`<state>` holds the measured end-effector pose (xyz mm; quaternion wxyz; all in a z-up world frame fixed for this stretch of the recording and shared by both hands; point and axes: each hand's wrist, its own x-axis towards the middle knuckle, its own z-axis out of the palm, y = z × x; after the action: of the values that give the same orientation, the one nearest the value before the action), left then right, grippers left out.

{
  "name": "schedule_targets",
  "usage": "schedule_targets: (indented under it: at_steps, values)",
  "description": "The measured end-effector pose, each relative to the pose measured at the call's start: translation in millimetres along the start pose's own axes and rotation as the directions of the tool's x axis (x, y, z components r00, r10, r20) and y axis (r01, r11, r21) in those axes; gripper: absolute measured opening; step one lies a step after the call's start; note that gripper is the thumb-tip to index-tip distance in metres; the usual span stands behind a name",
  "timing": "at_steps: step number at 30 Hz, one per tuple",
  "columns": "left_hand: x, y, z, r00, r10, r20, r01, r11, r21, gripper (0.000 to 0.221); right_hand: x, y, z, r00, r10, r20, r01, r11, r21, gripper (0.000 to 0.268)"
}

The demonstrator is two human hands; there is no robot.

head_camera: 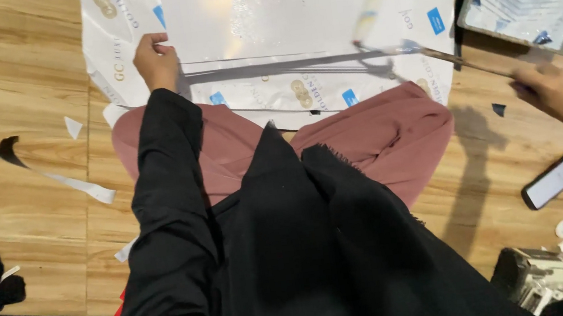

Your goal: Applying glue to sheets of paper using a hand roller and stacking them on the floor, then handling a small bottle.

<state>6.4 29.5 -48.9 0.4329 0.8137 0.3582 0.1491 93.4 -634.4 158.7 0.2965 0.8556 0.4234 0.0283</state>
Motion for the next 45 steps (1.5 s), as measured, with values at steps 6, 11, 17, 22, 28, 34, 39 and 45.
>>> schedule_targets:
  at_steps: [6,11,17,22,28,34,39,45]
  values:
    - [-3,10,-4,1.000,-0.015,0.011,0.015,1.000,0.008,0.028,-75,7,10,0.964,0.150,0.217,-0.127,0.985,-0.119,0.023]
    - [-7,21,-10,0.997,-0.068,0.043,0.069,0.997,-0.016,0.025,-100,15,18,0.954,0.240,0.181,-0.256,0.964,0.075,0.023]
    - [-13,36,-15,0.993,-0.104,0.050,0.103,0.995,0.007,0.026,-22,-28,-73,0.943,0.276,0.187,-0.316,0.919,0.235,0.025]
    - [-15,40,-19,0.995,-0.085,0.059,0.086,0.996,-0.006,0.026,68,-82,-61,0.956,0.275,0.101,-0.292,0.880,0.375,0.018]
    - [-9,29,-16,0.995,-0.071,0.069,0.072,0.997,-0.012,0.026,45,-60,-46,0.936,0.236,0.262,-0.328,0.858,0.396,0.019]
    - [-10,32,-15,0.996,-0.030,0.082,0.027,0.999,0.034,0.027,87,-93,-88,0.875,0.353,0.332,-0.478,0.745,0.466,0.020]
    - [-12,32,-16,0.997,0.017,0.071,-0.019,0.999,0.039,0.028,123,-123,-99,0.826,0.452,0.337,-0.560,0.590,0.581,0.019]
    - [-9,29,-12,0.998,-0.041,0.049,0.035,0.993,0.113,0.017,104,-139,-111,0.763,0.486,0.427,-0.647,0.572,0.504,0.027]
